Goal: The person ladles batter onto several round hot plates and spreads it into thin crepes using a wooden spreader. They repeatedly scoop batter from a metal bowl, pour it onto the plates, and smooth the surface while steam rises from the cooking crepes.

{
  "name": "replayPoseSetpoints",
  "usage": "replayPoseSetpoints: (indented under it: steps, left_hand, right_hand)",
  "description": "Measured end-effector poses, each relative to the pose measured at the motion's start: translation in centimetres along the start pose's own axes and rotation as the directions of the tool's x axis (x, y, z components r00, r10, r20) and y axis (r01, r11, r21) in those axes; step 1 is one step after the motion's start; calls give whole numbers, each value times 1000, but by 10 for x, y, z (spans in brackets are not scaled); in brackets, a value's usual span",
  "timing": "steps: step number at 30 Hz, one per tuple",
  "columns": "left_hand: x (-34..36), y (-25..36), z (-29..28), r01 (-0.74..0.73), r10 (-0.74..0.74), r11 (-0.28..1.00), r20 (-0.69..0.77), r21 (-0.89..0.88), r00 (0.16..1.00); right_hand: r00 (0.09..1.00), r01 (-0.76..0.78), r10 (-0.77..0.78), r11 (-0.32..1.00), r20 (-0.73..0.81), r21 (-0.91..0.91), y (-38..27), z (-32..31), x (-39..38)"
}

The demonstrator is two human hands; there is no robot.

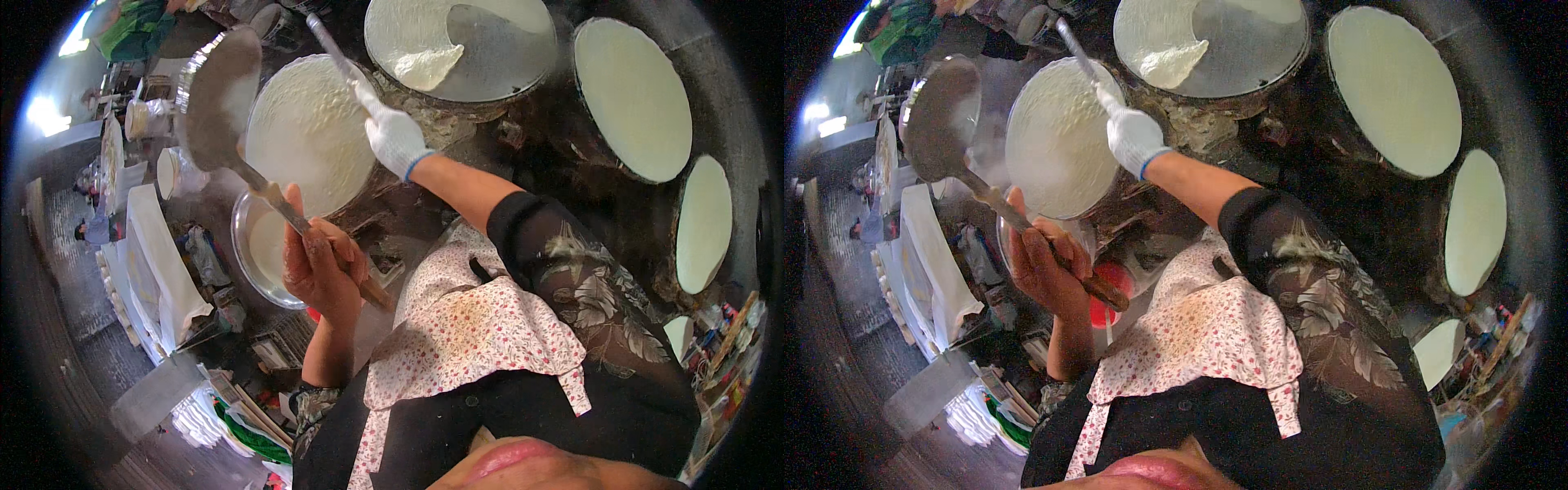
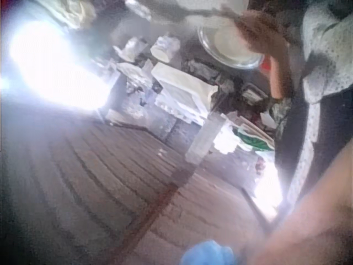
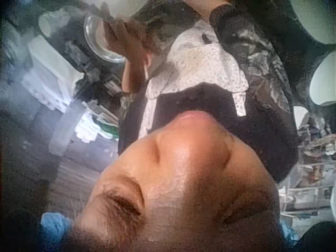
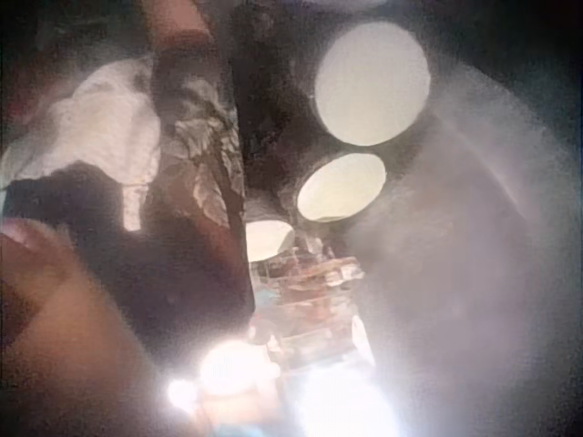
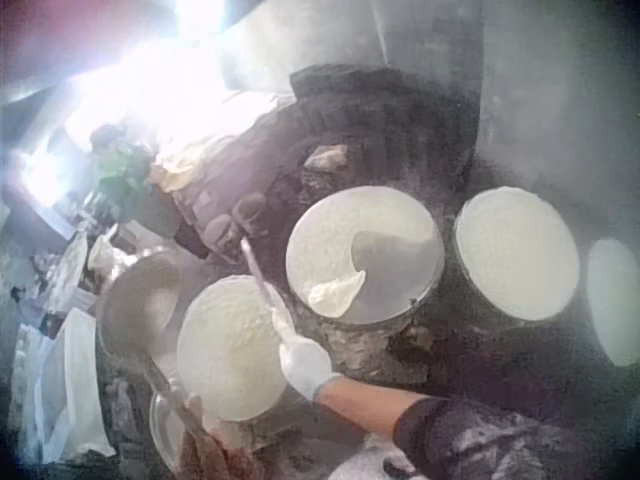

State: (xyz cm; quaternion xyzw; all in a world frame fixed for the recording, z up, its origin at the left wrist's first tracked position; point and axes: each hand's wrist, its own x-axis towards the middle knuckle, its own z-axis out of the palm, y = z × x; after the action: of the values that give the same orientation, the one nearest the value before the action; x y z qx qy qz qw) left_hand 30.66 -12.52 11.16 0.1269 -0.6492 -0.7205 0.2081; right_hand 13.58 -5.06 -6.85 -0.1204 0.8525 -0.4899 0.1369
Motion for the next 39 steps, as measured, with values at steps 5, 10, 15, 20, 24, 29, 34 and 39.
replayPoseSetpoints:
  steps: [5, 10, 15, 20, 24, 29, 34, 39]
  left_hand:
    - [-27, -16, -54, 140, -142, 988, 28, 59, 989]
    - [-46, -29, -83, 252, -260, 956, 38, 149, 965]
    - [-56, -44, -93, 311, -333, 928, 82, 205, 939]
    - [-62, -55, -95, 322, -375, 907, 173, 273, 911]
    - [-72, -58, -83, 380, -436, 880, 167, 283, 884]
    - [-87, -66, -60, 328, -420, 858, 174, 394, 890]
    - [-99, -69, -27, 435, -492, 835, 100, 336, 865]
    - [-103, -62, 26, 440, -471, 854, 53, 276, 881]
  right_hand:
    - [946, -290, 278, 956, -165, -48, 31, -49, -47]
    - [866, -302, 349, 936, -358, 183, 46, -24, -49]
    - [969, -104, 79, 990, -235, -96, 34, -18, -40]
    - [797, -532, 550, 835, -247, 143, 50, -59, -67]
    - [921, -246, 346, 873, -178, 422, 55, -55, -74]
    - [952, -171, 209, 969, -224, 180, 74, -72, -84]
    - [894, -280, 439, 710, -95, 646, 101, -128, -105]
    - [973, -190, 212, 961, -91, 203, 124, -142, -100]
